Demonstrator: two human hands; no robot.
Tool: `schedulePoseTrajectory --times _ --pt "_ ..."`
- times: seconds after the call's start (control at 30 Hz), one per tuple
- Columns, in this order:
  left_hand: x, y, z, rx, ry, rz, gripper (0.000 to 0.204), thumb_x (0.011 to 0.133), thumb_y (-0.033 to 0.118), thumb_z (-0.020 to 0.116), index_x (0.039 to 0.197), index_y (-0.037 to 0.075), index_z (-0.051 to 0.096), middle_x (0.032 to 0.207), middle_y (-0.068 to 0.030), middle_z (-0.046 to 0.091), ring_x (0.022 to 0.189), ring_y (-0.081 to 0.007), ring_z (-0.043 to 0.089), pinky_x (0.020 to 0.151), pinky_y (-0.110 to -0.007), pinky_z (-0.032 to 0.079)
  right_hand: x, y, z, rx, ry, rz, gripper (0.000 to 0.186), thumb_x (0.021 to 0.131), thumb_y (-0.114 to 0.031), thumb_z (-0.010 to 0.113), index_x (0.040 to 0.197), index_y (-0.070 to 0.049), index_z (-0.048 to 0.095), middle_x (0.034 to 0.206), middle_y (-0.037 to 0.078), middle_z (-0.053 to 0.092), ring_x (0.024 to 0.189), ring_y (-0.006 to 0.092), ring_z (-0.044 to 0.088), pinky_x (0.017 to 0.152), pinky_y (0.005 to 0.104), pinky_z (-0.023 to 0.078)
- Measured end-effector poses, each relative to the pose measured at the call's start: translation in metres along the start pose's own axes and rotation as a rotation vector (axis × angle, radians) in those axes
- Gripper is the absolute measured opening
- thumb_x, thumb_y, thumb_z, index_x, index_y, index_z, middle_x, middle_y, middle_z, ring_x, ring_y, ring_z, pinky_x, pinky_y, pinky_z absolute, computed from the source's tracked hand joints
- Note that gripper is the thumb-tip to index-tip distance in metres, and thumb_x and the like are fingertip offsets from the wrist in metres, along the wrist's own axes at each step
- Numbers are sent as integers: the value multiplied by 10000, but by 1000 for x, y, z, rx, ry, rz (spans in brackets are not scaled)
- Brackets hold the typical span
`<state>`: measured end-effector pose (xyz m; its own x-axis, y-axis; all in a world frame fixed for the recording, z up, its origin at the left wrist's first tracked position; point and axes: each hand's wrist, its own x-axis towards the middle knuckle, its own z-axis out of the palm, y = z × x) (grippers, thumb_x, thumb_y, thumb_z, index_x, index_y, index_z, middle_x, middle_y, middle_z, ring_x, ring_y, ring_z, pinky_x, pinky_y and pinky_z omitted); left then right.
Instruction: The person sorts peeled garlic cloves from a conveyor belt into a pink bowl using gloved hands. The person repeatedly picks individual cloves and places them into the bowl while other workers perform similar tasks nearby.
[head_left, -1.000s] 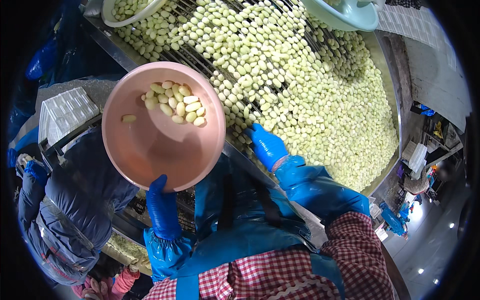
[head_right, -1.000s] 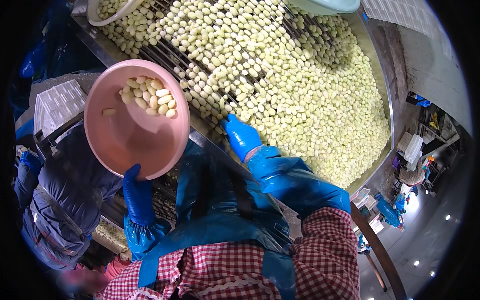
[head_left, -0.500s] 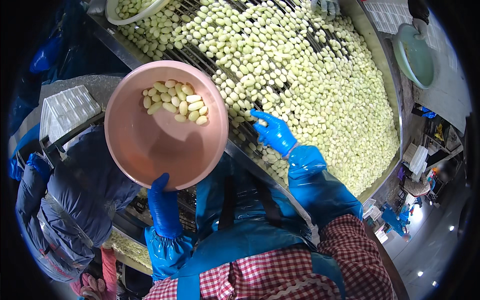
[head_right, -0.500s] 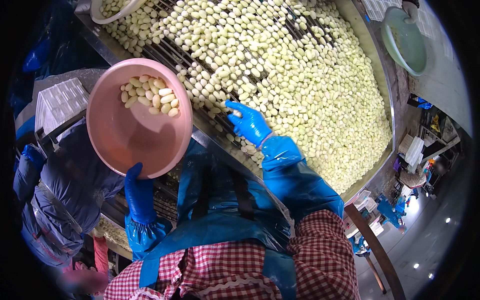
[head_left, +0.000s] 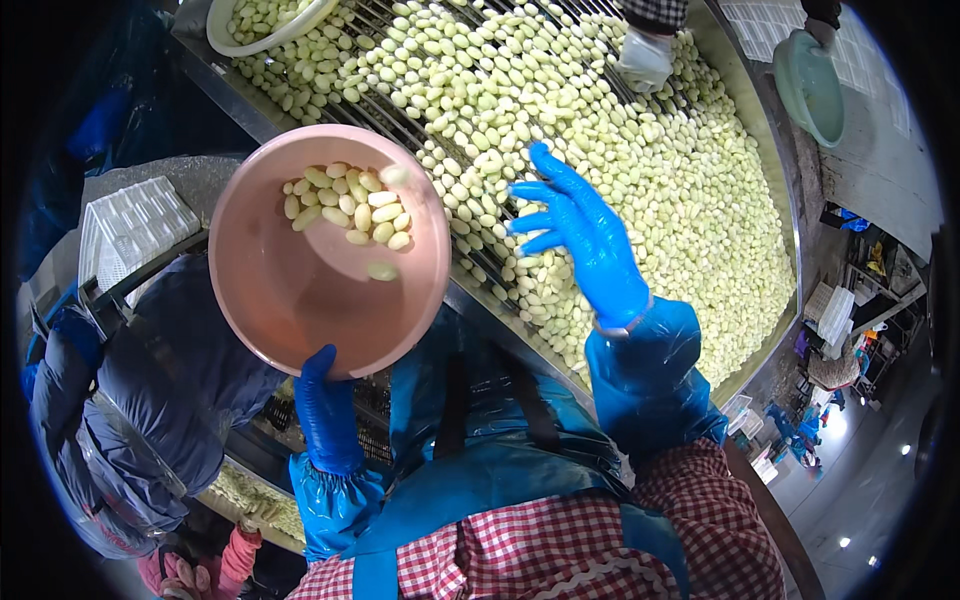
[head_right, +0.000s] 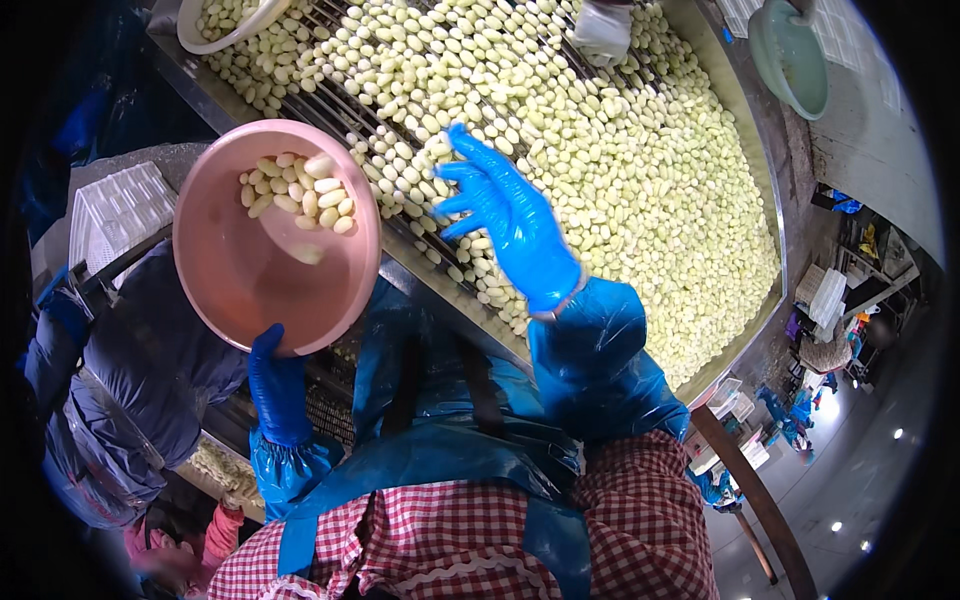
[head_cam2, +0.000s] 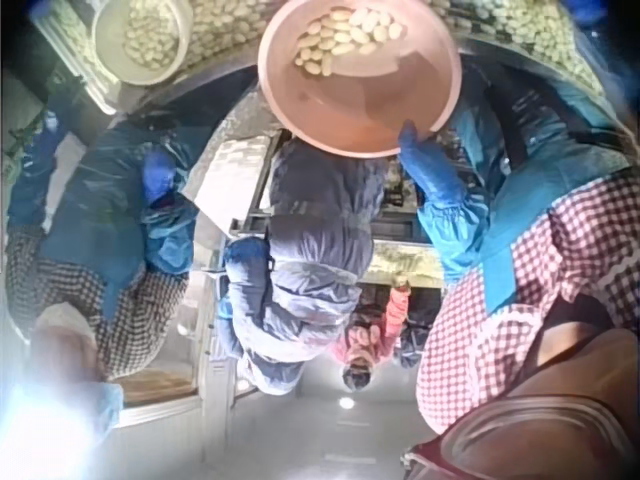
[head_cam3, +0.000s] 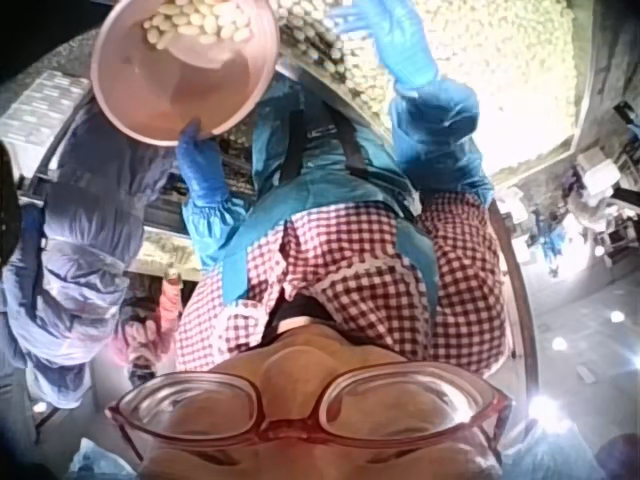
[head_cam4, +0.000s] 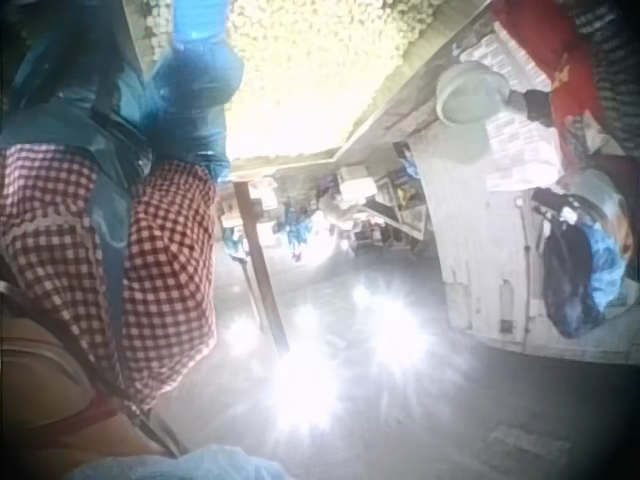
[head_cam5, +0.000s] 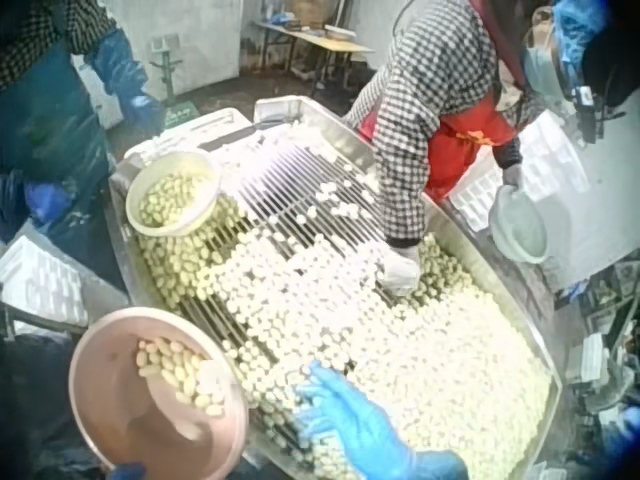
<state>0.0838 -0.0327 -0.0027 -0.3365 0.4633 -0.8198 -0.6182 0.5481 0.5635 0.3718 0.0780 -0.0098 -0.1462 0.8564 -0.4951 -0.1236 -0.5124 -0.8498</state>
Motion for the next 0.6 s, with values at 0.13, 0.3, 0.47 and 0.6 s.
schedulePoseTrajectory --times 0.13,0.3,0.47,0.6 --pt "1 -3 -3 2 -18 3 561 818 136 626 1326 25 418 1272 -107 500 1165 -255 492 1012 -390 393 -13 85 -50 -1178 160 -68 426 886 -198 578 1307 -195 513 1165 135 559 969 331 587 832 398 502" --pt "8 -6 -11 15 -44 0 561 827 135 611 1336 22 402 1286 -117 493 1181 -276 482 1021 -405 390 -51 155 -28 -1599 -26 -191 571 882 -194 573 1415 -226 370 1413 191 356 1146 351 521 895 419 492" --pt "3 -2 -6 2 -65 -38 569 819 127 620 1334 11 407 1284 -109 482 1177 -254 472 1013 -386 376 6 106 -22 -1112 151 -334 465 905 -179 543 1361 -213 457 1385 170 409 1076 334 569 804 389 525" --pt "10 -6 -17 23 -77 -26 573 824 128 610 1341 4 396 1289 -121 476 1182 -269 468 1014 -395 376 50 109 -14 -1259 400 -246 524 873 -264 602 1367 -167 455 1385 215 400 1252 409 402 1018 475 370"
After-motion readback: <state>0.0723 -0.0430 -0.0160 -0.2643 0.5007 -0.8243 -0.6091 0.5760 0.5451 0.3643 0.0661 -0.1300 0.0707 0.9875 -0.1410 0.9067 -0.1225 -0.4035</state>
